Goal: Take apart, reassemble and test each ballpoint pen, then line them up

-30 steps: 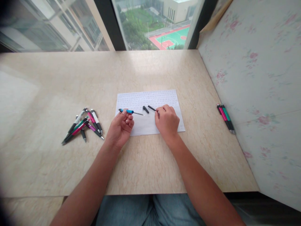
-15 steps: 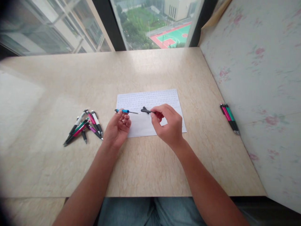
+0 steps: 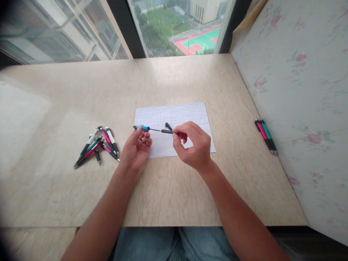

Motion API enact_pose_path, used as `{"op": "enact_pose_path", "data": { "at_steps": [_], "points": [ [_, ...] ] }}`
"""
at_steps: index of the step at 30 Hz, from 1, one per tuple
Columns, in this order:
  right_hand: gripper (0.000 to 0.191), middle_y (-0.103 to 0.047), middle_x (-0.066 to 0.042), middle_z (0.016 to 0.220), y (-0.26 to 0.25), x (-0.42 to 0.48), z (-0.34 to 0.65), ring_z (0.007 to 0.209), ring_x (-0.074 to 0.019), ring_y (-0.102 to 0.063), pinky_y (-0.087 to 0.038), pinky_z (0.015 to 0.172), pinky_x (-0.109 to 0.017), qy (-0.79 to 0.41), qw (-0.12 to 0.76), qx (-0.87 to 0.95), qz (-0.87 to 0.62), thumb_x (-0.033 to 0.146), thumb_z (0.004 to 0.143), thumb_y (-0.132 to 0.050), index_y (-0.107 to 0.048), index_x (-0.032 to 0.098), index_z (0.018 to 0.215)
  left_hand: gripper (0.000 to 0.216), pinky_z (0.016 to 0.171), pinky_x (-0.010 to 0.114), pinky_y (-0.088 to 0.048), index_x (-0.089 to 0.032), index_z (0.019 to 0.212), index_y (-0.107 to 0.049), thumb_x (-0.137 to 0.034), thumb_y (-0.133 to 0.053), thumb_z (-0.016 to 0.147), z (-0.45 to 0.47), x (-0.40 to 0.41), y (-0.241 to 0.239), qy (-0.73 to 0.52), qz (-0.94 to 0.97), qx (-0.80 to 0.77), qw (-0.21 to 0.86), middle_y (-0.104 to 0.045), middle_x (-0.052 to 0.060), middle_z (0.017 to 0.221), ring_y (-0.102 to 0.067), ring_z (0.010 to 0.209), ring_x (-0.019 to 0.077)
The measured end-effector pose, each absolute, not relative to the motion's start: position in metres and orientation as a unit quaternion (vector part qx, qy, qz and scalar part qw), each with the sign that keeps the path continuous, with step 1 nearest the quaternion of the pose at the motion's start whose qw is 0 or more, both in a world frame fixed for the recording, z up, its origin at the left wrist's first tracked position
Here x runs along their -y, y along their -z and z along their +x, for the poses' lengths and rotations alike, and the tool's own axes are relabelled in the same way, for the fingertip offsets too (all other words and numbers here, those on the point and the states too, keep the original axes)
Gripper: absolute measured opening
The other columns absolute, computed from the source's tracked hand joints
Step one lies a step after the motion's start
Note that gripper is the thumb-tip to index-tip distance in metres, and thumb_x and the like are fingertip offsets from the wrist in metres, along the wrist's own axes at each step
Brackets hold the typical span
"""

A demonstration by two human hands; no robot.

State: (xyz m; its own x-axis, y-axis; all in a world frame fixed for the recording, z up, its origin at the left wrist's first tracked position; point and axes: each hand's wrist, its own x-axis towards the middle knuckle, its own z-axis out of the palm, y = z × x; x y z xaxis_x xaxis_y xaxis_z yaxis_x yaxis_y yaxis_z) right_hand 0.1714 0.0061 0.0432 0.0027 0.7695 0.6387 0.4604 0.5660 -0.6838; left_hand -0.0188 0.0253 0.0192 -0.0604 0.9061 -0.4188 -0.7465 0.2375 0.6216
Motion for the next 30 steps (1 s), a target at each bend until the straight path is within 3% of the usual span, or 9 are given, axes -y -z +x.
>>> {"op": "enact_pose_path", "data": {
  "at_steps": [30],
  "points": [
    [0.014,-0.069,-0.004,0.085,-0.033,-0.007,0.167,0.068,-0.012,-0.061,-0.052,0.054,-0.025,-0.136,0.519,0.731,-0.423,0.01,0.087,-0.06,-0.067,0.02,0.095,0.022,0.058,0.011,-0.05,-0.015,0.086,-0.063,-0.022,-0.08,0.074,-0.008,-0.016,-0.017,-0.569,0.176,-0.386,0.704,-0.064,-0.001,0.076,-0.064,0.068,0.0059]
  ]
}}
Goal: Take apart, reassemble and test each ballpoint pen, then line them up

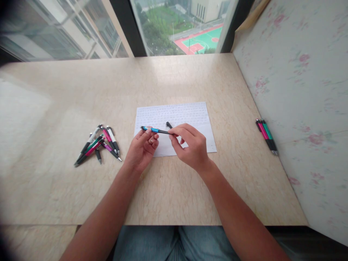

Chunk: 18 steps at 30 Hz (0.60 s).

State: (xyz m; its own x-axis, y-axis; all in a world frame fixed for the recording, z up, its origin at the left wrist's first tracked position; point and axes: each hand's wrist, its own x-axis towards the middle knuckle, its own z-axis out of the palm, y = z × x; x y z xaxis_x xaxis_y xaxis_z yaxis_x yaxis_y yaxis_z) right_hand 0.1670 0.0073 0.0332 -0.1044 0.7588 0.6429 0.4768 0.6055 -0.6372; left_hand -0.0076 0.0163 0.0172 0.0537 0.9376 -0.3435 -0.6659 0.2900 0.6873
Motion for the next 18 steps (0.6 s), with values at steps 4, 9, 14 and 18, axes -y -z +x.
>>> {"op": "enact_pose_path", "data": {
  "at_steps": [4,9,14,18],
  "points": [
    [0.012,-0.071,-0.003,0.085,-0.0325,-0.0076,0.1666,0.069,-0.0124,-0.062,-0.052,0.054,-0.025,-0.128,0.512,0.738,-0.42,0.012,0.088,-0.06,-0.067,0.02,0.095,0.021,0.058,0.01,-0.049,-0.015,0.085,-0.063,-0.022,-0.08,0.074,-0.0076,-0.0173,-0.0159,-0.57,0.175,-0.384,0.704,-0.065,-0.001,0.077,-0.064,0.068,0.0059],
    [0.009,-0.071,-0.003,0.083,-0.0324,-0.0082,0.166,0.069,-0.0129,-0.062,-0.051,0.057,-0.025,-0.109,0.511,0.741,-0.422,0.015,0.09,-0.061,-0.067,0.02,0.095,0.021,0.057,0.01,-0.049,-0.015,0.084,-0.063,-0.022,-0.081,0.074,-0.0077,-0.0178,-0.0152,-0.573,0.169,-0.385,0.703,-0.065,-0.001,0.078,-0.064,0.068,0.0056],
    [0.009,-0.067,-0.001,0.072,-0.0324,-0.0092,0.1663,0.062,-0.0115,-0.058,-0.047,0.056,-0.025,-0.105,0.504,0.732,-0.446,0.024,0.092,-0.062,-0.066,0.019,0.084,0.021,0.058,0.01,-0.05,-0.015,0.085,-0.064,-0.022,-0.081,0.074,-0.0077,-0.0171,-0.0151,-0.573,0.179,-0.382,0.702,-0.064,-0.001,0.077,-0.063,0.068,0.0053],
    [0.027,-0.057,0.001,0.06,-0.0301,-0.0095,0.1678,0.056,-0.0106,-0.05,-0.042,0.053,-0.026,-0.116,0.486,0.725,-0.474,0.029,0.094,-0.059,-0.058,0.019,0.069,0.02,0.059,0.01,-0.05,-0.016,0.088,-0.065,-0.021,-0.08,0.076,-0.0079,-0.0166,-0.0141,-0.566,0.195,-0.384,0.703,-0.065,-0.001,0.08,-0.063,0.069,0.0053]
  ]
}}
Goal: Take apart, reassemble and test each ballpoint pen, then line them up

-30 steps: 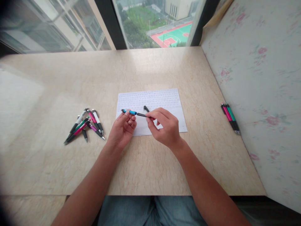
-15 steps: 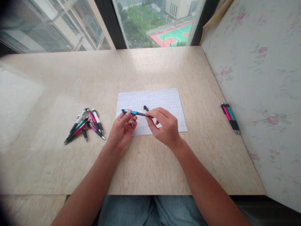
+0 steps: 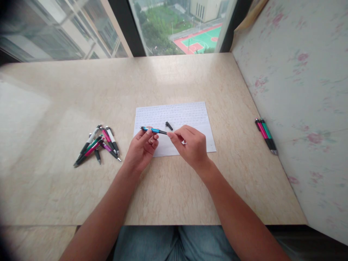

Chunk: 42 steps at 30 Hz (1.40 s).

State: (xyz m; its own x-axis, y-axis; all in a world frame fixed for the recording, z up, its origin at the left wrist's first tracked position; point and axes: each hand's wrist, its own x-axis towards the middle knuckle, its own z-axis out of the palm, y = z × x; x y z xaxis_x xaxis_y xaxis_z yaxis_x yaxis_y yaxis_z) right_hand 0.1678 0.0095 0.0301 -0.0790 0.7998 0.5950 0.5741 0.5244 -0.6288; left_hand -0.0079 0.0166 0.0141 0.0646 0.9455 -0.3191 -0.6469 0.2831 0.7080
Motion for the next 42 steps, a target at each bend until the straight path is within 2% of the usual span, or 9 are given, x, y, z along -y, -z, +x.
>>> {"op": "enact_pose_path", "data": {
  "at_steps": [6,10,14,16,21,28,34,37,42],
  "points": [
    [0.009,-0.066,-0.004,0.084,-0.0274,-0.0081,0.1669,0.07,-0.0138,-0.059,-0.047,0.057,-0.026,-0.17,0.473,0.732,-0.461,0.026,0.091,-0.058,-0.062,0.019,0.095,0.023,0.059,0.01,-0.049,-0.016,0.087,-0.064,-0.022,-0.082,0.073,-0.0093,-0.0178,-0.014,-0.575,0.193,-0.393,0.691,-0.065,-0.002,0.079,-0.062,0.068,0.0047],
    [0.008,-0.064,-0.002,0.076,-0.0271,-0.0085,0.1669,0.068,-0.0133,-0.058,-0.046,0.059,-0.025,-0.158,0.465,0.736,-0.465,0.023,0.092,-0.055,-0.06,0.019,0.088,0.024,0.06,0.011,-0.049,-0.016,0.088,-0.064,-0.022,-0.082,0.073,-0.0094,-0.0178,-0.0141,-0.575,0.194,-0.394,0.69,-0.065,-0.002,0.079,-0.062,0.068,0.0047],
    [0.026,-0.059,0.001,0.063,-0.0254,-0.0097,0.1689,0.058,-0.0114,-0.052,-0.041,0.057,-0.026,-0.15,0.44,0.74,-0.485,0.03,0.096,-0.052,-0.058,0.019,0.073,0.023,0.06,0.012,-0.049,-0.016,0.088,-0.064,-0.023,-0.081,0.074,-0.0084,-0.0168,-0.0142,-0.568,0.202,-0.403,0.689,-0.066,-0.001,0.081,-0.063,0.069,0.0051],
    [0.028,-0.061,0.0,0.064,-0.0241,-0.0099,0.1691,0.059,-0.0117,-0.053,-0.041,0.057,-0.027,-0.162,0.428,0.741,-0.492,0.034,0.097,-0.051,-0.059,0.019,0.074,0.025,0.061,0.012,-0.049,-0.016,0.088,-0.063,-0.024,-0.082,0.073,-0.008,-0.0166,-0.0145,-0.566,0.203,-0.407,0.687,-0.067,-0.001,0.081,-0.063,0.069,0.0052],
    [0.013,-0.067,-0.002,0.08,-0.0231,-0.0092,0.1668,0.066,-0.0129,-0.059,-0.045,0.058,-0.025,-0.173,0.451,0.732,-0.481,0.031,0.092,-0.056,-0.062,0.019,0.093,0.026,0.06,0.012,-0.048,-0.016,0.089,-0.064,-0.023,-0.082,0.072,-0.0071,-0.0167,-0.0149,-0.565,0.202,-0.415,0.684,-0.067,-0.001,0.08,-0.063,0.068,0.0055],
    [0.029,-0.063,0.001,0.064,-0.0231,-0.0092,0.1678,0.056,-0.0106,-0.052,-0.04,0.056,-0.026,-0.156,0.426,0.74,-0.496,0.034,0.097,-0.051,-0.059,0.019,0.074,0.027,0.06,0.012,-0.048,-0.015,0.09,-0.063,-0.023,-0.082,0.073,-0.006,-0.0159,-0.0149,-0.56,0.206,-0.415,0.687,-0.068,0.0,0.082,-0.063,0.068,0.0057],
    [0.018,-0.07,-0.002,0.082,-0.0213,-0.008,0.1667,0.064,-0.012,-0.06,-0.047,0.059,-0.024,-0.181,0.451,0.718,-0.498,0.035,0.092,-0.059,-0.061,0.02,0.1,0.026,0.059,0.012,-0.049,-0.015,0.09,-0.064,-0.022,-0.082,0.072,-0.0061,-0.0162,-0.0151,-0.561,0.202,-0.413,0.688,-0.068,0.0,0.08,-0.063,0.067,0.0055],
    [0.011,-0.068,-0.001,0.076,-0.0213,-0.0079,0.1661,0.063,-0.0119,-0.059,-0.045,0.058,-0.025,-0.173,0.446,0.73,-0.488,0.028,0.093,-0.055,-0.061,0.019,0.091,0.025,0.059,0.012,-0.048,-0.015,0.089,-0.064,-0.021,-0.082,0.072,-0.0063,-0.0164,-0.0151,-0.563,0.201,-0.414,0.686,-0.068,0.0,0.08,-0.062,0.067,0.0052],
    [0.029,-0.062,0.001,0.061,-0.0215,-0.0085,0.1676,0.054,-0.0108,-0.053,-0.039,0.056,-0.026,-0.159,0.419,0.735,-0.509,0.034,0.097,-0.051,-0.059,0.02,0.074,0.025,0.059,0.012,-0.048,-0.016,0.089,-0.064,-0.022,-0.082,0.072,-0.0062,-0.0162,-0.0151,-0.561,0.209,-0.417,0.684,-0.069,0.0,0.081,-0.062,0.066,0.0052]
  ]
}}
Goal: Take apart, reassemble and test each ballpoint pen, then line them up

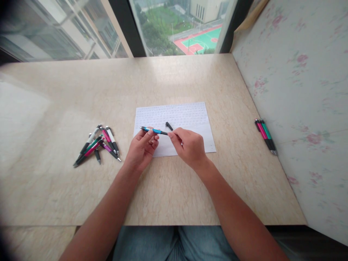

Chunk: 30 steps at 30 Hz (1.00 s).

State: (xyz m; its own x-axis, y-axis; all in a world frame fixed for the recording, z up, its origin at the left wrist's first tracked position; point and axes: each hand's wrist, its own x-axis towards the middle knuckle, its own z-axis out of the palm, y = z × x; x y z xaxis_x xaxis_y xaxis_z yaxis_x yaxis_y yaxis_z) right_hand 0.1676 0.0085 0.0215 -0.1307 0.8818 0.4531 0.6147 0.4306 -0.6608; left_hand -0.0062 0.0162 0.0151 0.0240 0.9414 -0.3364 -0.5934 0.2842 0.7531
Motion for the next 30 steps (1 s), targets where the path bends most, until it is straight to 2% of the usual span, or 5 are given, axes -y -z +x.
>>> {"op": "enact_pose_path", "data": {
  "at_steps": [7,14,20,27,30],
  "points": [
    [0.019,-0.068,-0.001,0.079,-0.0192,-0.0076,0.1659,0.06,-0.0113,-0.058,-0.044,0.058,-0.024,-0.188,0.439,0.716,-0.51,0.036,0.092,-0.058,-0.061,0.02,0.101,0.028,0.059,0.012,-0.049,-0.016,0.09,-0.064,-0.023,-0.083,0.071,-0.0063,-0.0162,-0.0157,-0.56,0.207,-0.419,0.684,-0.068,-0.001,0.08,-0.062,0.066,0.0047],
    [0.036,-0.06,0.001,0.058,-0.0205,-0.0081,0.1673,0.052,-0.0104,-0.052,-0.038,0.055,-0.026,-0.183,0.402,0.732,-0.519,0.037,0.099,-0.046,-0.058,0.019,0.07,0.029,0.058,0.012,-0.048,-0.016,0.09,-0.064,-0.023,-0.083,0.071,-0.0058,-0.0164,-0.0161,-0.56,0.214,-0.419,0.682,-0.068,-0.001,0.078,-0.063,0.066,0.0053],
    [0.02,-0.068,0.0,0.076,-0.0191,-0.0076,0.1662,0.06,-0.0119,-0.058,-0.045,0.059,-0.025,-0.194,0.427,0.717,-0.516,0.038,0.094,-0.055,-0.061,0.02,0.101,0.028,0.059,0.012,-0.048,-0.016,0.091,-0.064,-0.023,-0.083,0.071,-0.0065,-0.0168,-0.015,-0.561,0.215,-0.425,0.677,-0.069,0.0,0.081,-0.063,0.067,0.0053],
    [0.034,-0.06,0.001,0.059,-0.0207,-0.0086,0.1675,0.053,-0.0106,-0.052,-0.037,0.055,-0.026,-0.182,0.402,0.731,-0.52,0.035,0.099,-0.046,-0.057,0.02,0.072,0.026,0.059,0.013,-0.048,-0.016,0.09,-0.064,-0.022,-0.082,0.071,-0.0055,-0.016,-0.0172,-0.563,0.217,-0.426,0.674,-0.069,0.0,0.08,-0.063,0.067,0.0062],
    [0.033,-0.059,0.002,0.06,-0.0212,-0.0085,0.1677,0.053,-0.0109,-0.053,-0.037,0.054,-0.025,-0.198,0.398,0.725,-0.526,0.039,0.099,-0.045,-0.059,0.02,0.076,0.026,0.059,0.013,-0.049,-0.016,0.09,-0.064,-0.022,-0.082,0.072,-0.0055,-0.0158,-0.0177,-0.562,0.219,-0.426,0.674,-0.07,0.001,0.082,-0.063,0.067,0.0061]
  ]
}}
